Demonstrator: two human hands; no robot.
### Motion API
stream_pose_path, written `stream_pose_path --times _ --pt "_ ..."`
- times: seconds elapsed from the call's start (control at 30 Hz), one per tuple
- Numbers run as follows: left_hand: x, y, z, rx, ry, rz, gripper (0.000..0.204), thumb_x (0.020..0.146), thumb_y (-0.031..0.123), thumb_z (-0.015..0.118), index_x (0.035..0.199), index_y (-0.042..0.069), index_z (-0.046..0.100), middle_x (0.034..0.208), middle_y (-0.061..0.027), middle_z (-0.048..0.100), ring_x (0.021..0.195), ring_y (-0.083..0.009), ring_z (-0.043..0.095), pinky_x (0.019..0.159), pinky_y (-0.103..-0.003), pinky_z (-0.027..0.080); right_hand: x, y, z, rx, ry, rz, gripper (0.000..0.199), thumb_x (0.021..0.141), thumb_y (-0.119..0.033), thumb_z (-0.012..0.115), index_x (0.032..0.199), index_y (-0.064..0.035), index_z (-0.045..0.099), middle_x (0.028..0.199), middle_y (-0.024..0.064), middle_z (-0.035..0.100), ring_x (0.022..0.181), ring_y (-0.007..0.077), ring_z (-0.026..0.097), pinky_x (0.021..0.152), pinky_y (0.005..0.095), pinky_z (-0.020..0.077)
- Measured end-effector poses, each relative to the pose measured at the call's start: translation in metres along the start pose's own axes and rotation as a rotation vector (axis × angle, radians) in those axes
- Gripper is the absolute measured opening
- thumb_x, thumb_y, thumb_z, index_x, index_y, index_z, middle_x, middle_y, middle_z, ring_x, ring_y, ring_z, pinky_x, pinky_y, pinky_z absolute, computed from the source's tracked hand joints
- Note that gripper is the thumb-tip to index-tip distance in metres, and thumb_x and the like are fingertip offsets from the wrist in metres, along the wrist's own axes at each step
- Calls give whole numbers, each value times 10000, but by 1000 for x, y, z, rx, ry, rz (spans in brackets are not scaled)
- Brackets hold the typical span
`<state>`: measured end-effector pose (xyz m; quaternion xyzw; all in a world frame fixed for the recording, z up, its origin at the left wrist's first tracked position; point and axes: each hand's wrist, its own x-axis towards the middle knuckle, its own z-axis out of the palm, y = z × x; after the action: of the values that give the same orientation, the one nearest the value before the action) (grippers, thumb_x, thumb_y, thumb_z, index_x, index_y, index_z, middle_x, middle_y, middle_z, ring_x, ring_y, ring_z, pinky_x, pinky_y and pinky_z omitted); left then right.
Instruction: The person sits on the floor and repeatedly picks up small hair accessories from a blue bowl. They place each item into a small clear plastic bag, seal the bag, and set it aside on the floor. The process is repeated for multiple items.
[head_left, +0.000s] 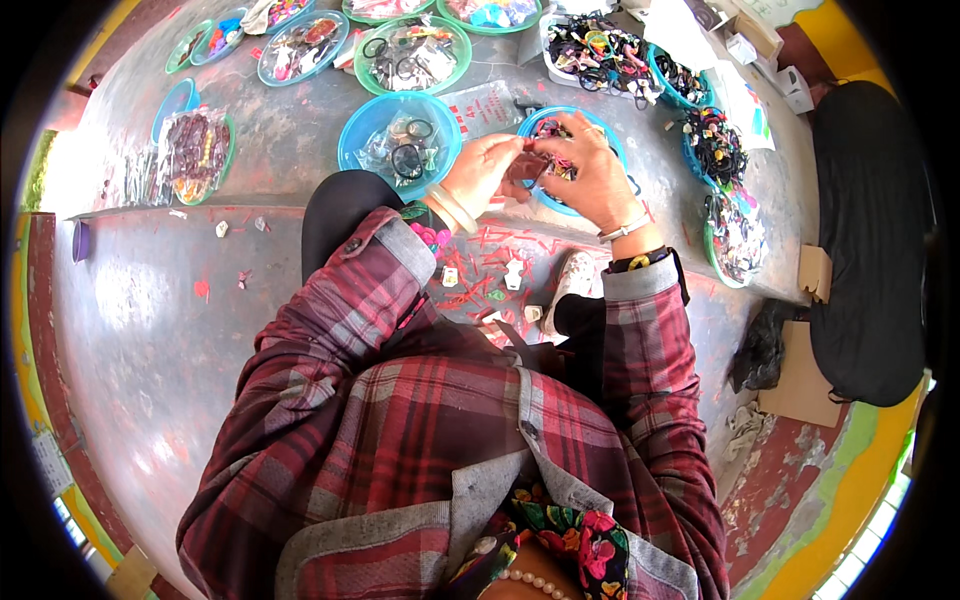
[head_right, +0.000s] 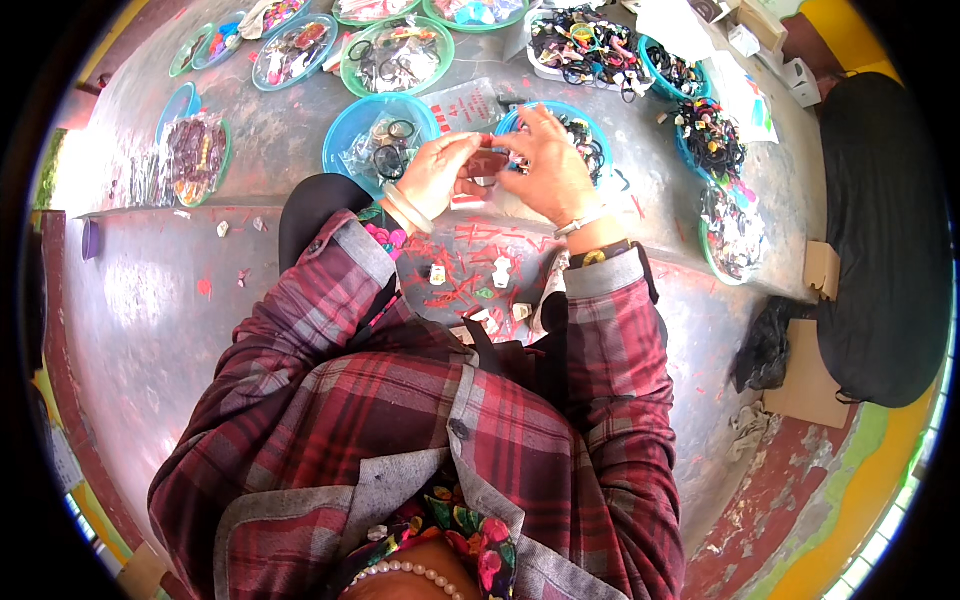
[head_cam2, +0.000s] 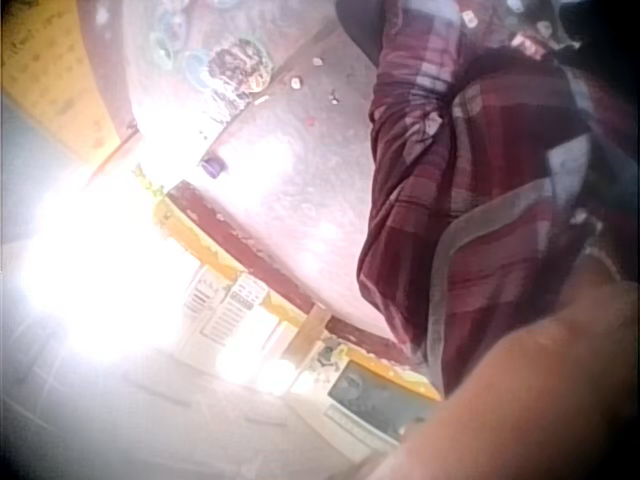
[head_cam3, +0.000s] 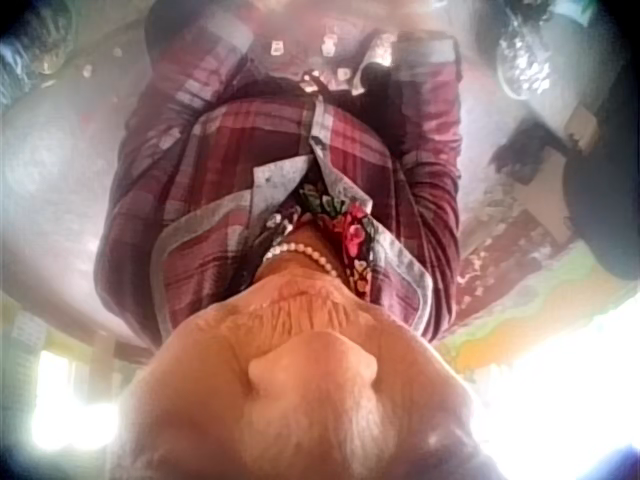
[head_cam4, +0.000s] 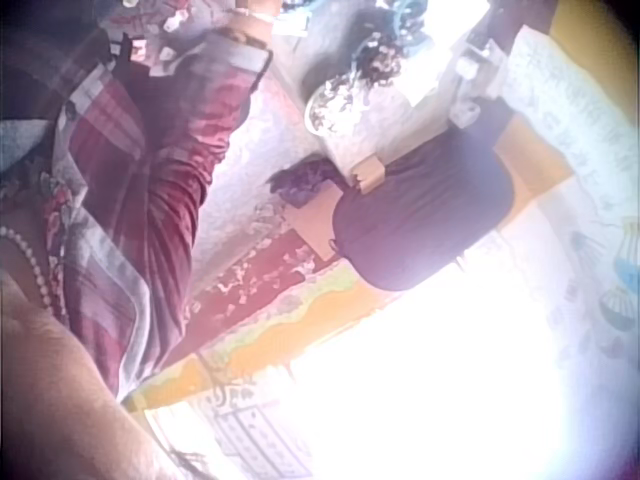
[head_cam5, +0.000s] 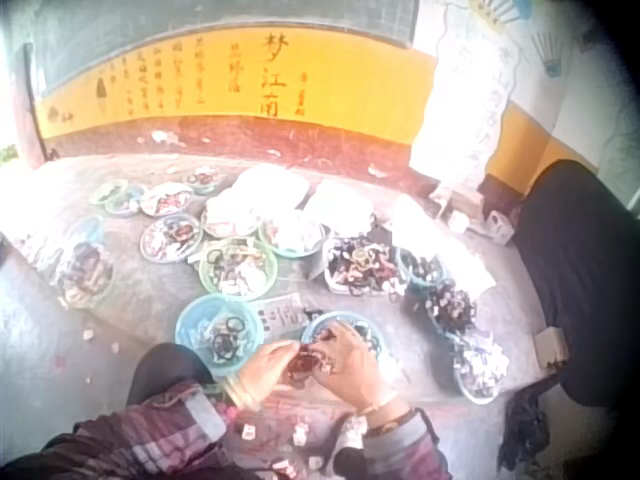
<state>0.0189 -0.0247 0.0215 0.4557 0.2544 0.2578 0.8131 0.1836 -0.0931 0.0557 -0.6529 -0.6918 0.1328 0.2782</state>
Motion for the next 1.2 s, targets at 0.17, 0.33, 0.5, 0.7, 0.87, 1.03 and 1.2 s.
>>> stream_pose_path --times 0.17,0.33,0.5,0.7,0.87,1.03,1.2 --pt "-3 8 -3 -138 49 -5 308 929 229 403 1056 -25 522 971 -123 603 833 -197 620 610 -289 547 2 -10 -15 89 101 -14 294 651 -109 650 936 -177 677 1281 173 430 1245 359 326 988 387 338" --pt "-6 12 2 -78 -12 3 324 928 245 408 1120 -7 477 1009 -140 599 882 -213 618 631 -267 524 2 -10 -10 7 91 -66 273 653 -100 651 913 -176 687 1277 169 436 1247 357 323 982 402 342" --pt "-3 9 -1 -43 -43 -8 358 935 243 380 1147 -32 468 1032 -143 586 904 -220 609 634 -262 527 3 -10 -9 -64 119 -125 224 656 -106 658 869 -165 696 1261 162 456 1236 364 337 969 407 355" --pt "-4 8 0 -42 -56 -6 362 934 234 371 1146 -42 471 1050 -143 576 900 -212 600 660 -280 533 3 -9 -5 -115 119 -187 173 663 -121 670 833 -142 696 1236 161 481 1225 376 349 965 409 360" --pt "1 0 -3 -66 -73 -12 345 925 219 396 1133 -42 486 1049 -129 574 891 -202 593 678 -308 539 2 -4 -2 -143 63 -202 173 658 -145 677 830 -134 693 1232 177 478 1221 383 350 975 403 349" --pt "3 -5 -6 -74 -74 -36 325 918 205 417 1118 -36 502 1046 -123 576 884 -200 593 682 -328 542 1 -1 1 -136 -21 -192 178 678 -195 664 844 -133 689 1229 179 479 1215 375 360 978 417 336" --pt "2 -2 -4 -48 -67 -52 326 921 213 411 1118 -33 496 1034 -131 579 876 -205 597 680 -319 538 -1 6 7 -124 -76 -183 195 687 -183 652 872 -129 679 1219 148 495 1205 368 377 972 434 332"
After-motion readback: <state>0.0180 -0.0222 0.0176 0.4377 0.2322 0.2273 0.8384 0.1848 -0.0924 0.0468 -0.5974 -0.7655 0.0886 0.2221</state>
